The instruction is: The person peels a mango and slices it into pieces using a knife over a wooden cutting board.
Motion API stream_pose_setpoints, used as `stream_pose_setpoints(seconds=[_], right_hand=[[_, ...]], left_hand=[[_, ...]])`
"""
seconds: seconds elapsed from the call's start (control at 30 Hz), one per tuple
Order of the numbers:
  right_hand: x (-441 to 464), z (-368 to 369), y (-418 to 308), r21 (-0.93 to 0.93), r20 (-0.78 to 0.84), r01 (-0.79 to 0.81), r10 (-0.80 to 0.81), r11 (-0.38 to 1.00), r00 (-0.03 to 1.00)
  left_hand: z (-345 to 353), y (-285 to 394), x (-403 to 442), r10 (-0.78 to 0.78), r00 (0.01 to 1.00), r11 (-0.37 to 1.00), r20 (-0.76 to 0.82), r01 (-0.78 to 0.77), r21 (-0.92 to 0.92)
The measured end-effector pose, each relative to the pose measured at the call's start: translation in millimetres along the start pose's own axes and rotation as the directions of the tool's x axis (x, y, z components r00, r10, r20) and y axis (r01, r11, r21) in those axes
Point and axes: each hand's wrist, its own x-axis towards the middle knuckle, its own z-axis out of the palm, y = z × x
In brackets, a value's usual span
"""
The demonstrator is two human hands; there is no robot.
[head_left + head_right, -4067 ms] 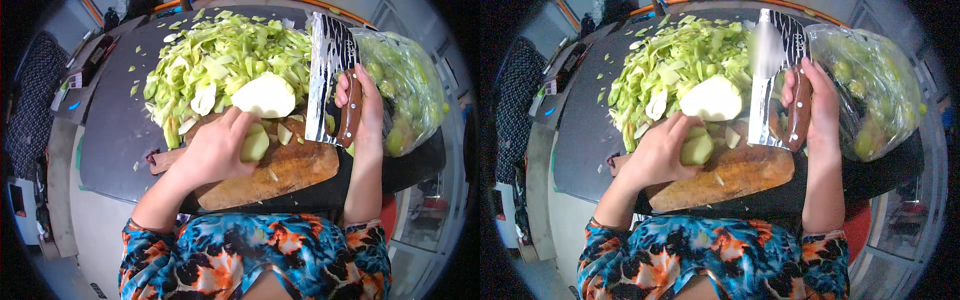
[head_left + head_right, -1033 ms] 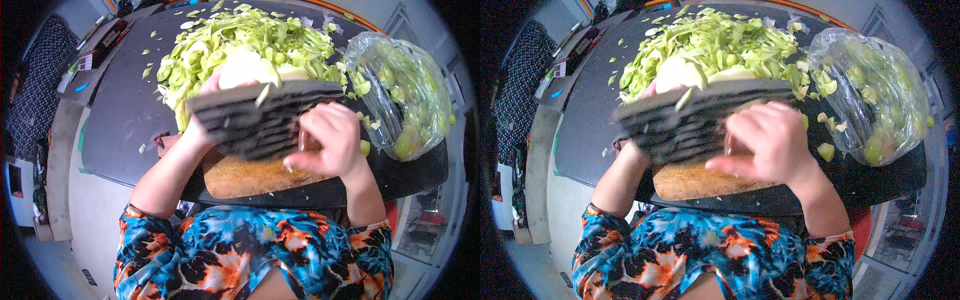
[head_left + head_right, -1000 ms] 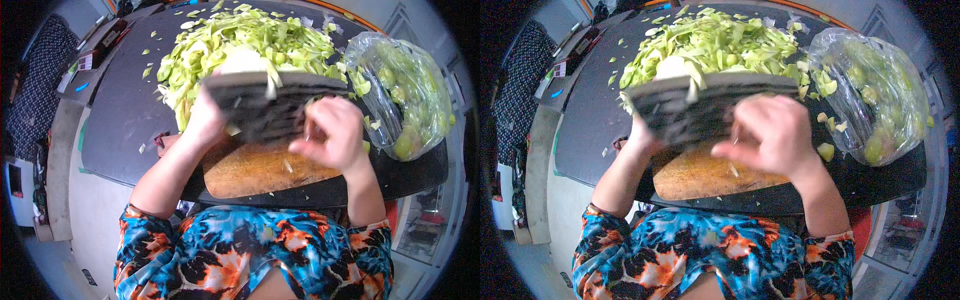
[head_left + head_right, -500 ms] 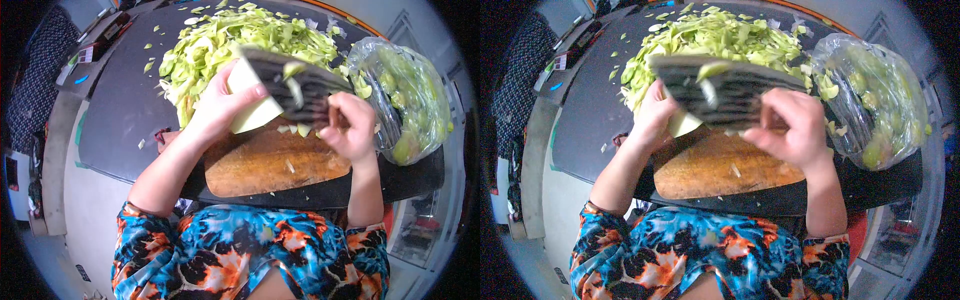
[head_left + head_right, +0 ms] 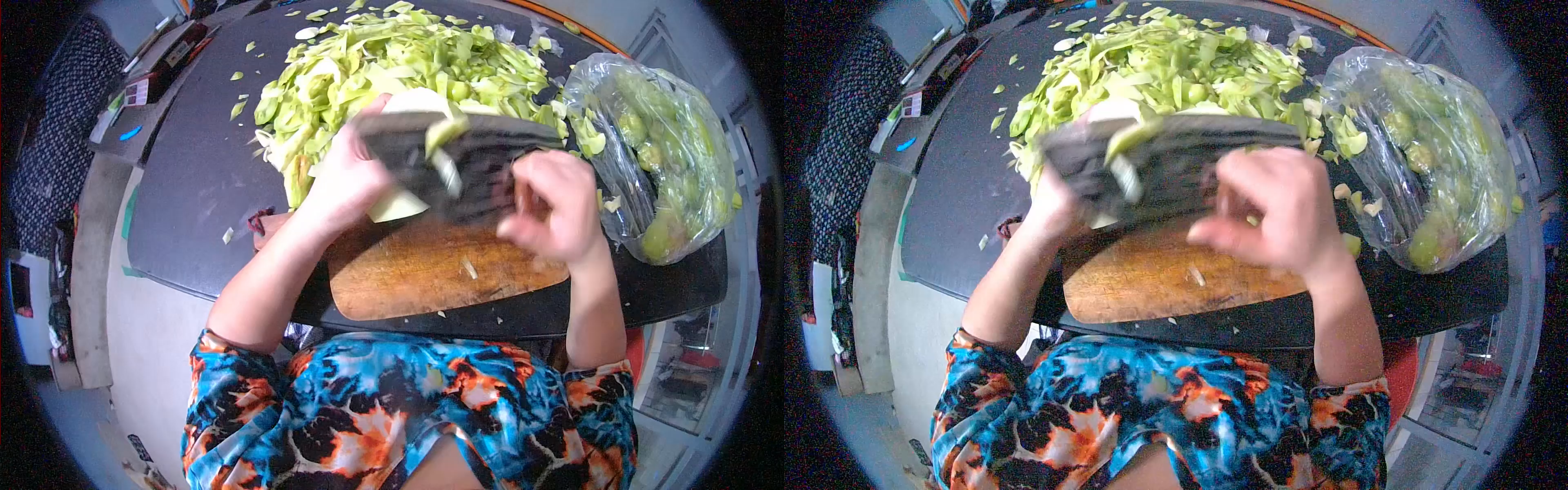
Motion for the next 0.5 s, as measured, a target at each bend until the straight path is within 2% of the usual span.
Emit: stream_pose_setpoints(seconds=[0.03, 0.07, 0.1, 0.13, 0.23, 0.33, 0.43, 0.47, 0.5], right_hand=[[-1.9, 1.1, 8.0, -0.019, -0.037, -0.066, 0.065, 0.998, 0.997], [-2.9, 1.4, 12.0, -0.018, -0.055, -0.302, 0.301, 0.953, 0.952], [-4.1, 1.3, 23.7, -0.025, -0.119, -0.414, 0.408, 0.91, 0.905], [-9.2, 1.1, 43.3, -0.014, -0.193, -0.412, 0.402, 0.911, 0.895], [-15.4, -6.2, 61.7, 0.004, -0.268, -0.388, 0.375, 0.922, 0.887], [-13.2, -5.8, 45.8, 0.177, -0.233, -0.375, 0.409, 0.91, 0.882], [-11.0, -7.2, 21.9, 0.203, -0.119, -0.319, 0.347, 0.926, 0.93], [-11.4, -9.3, 18.6, 0.204, -0.042, -0.318, 0.333, 0.926, 0.942], [-7.4, -10.9, 10.8, 0.156, -0.039, -0.238, 0.246, 0.959, 0.968]], left_hand=[[-4.9, 0.1, 5.9, -0.03, 0.982, 1.0, 0.184, 0.03, 0.006], [-3.3, 7.1, 4.0, -0.043, 0.981, 0.996, 0.187, 0.028, 0.083], [0.5, 14.9, 1.4, -0.056, 0.98, 0.987, 0.19, 0.026, 0.159], [1.0, 14.1, 0.5, -0.047, 0.981, 0.985, 0.19, 0.013, 0.174], [4.2, 13.5, 0.0, -0.097, 0.984, 0.978, 0.15, 0.066, 0.2], [-5.8, 4.7, 6.2, -0.019, 0.973, 0.935, 0.228, -0.064, 0.35], [-8.6, 5.2, 8.7, -0.099, 0.955, 0.898, 0.278, -0.035, 0.439], [-6.9, 5.9, 8.5, -0.116, 0.953, 0.923, 0.281, -0.001, 0.385], [-4.7, 7.4, 6.7, -0.134, 0.949, 0.943, 0.284, 0.034, 0.33]])
